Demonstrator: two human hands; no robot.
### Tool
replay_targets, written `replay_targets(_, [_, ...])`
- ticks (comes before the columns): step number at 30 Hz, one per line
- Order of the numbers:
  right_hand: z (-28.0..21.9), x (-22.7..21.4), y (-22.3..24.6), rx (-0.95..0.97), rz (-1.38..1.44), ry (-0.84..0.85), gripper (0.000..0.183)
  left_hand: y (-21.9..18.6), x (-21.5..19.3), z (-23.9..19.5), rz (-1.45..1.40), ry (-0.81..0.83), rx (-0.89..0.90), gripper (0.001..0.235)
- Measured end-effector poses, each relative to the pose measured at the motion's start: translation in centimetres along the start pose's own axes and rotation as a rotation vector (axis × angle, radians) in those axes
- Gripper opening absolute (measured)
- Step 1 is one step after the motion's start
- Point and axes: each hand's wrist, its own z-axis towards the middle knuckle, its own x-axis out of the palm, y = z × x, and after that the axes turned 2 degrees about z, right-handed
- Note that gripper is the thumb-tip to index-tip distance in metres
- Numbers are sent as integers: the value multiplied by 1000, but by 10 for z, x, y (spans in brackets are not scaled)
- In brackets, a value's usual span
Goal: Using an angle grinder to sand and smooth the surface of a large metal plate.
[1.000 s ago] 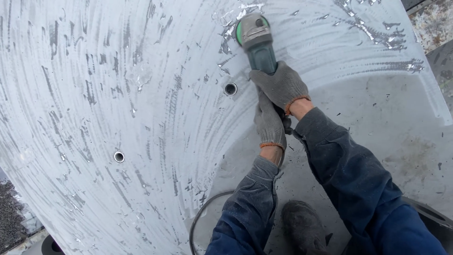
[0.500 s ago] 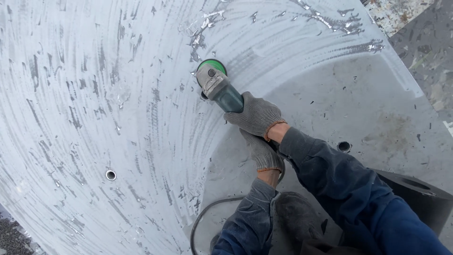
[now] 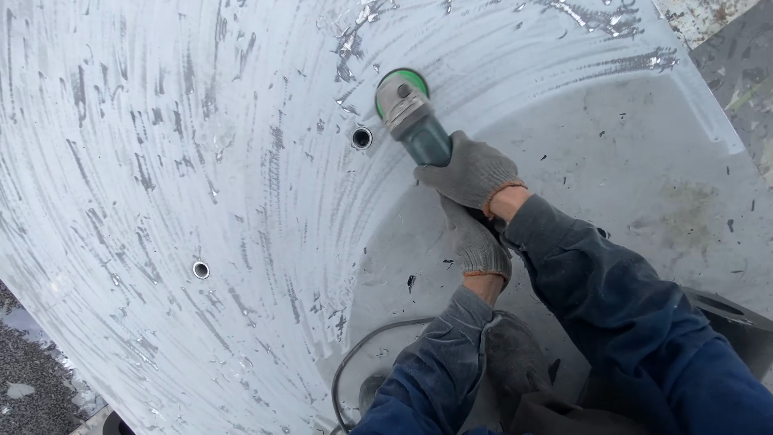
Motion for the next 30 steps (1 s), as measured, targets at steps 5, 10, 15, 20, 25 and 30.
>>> replay_targets(5, [3,1,-4,-59,19,-1,81,-1,-11,18,121,-6,-19,58])
replay_targets(10, [24,-27,-35,99,259,-197,79,-71,37,-5,342,236,-78,59])
replay_targets(15, [14,-3,-3,-34,1,-38,81,-63,25,-28,-76,70,-88,54])
replay_targets(20, [-18,14,-3,-65,-60,41,79,21,-48,11,-236,-47,-98,50])
replay_targets(25, [-7,-29,-71,68,195,-204,77,-45,38,-39,263,290,-146,61])
replay_targets(30, [-13,-37,-70,119,229,-198,78,-47,44,-54,256,348,-154,56])
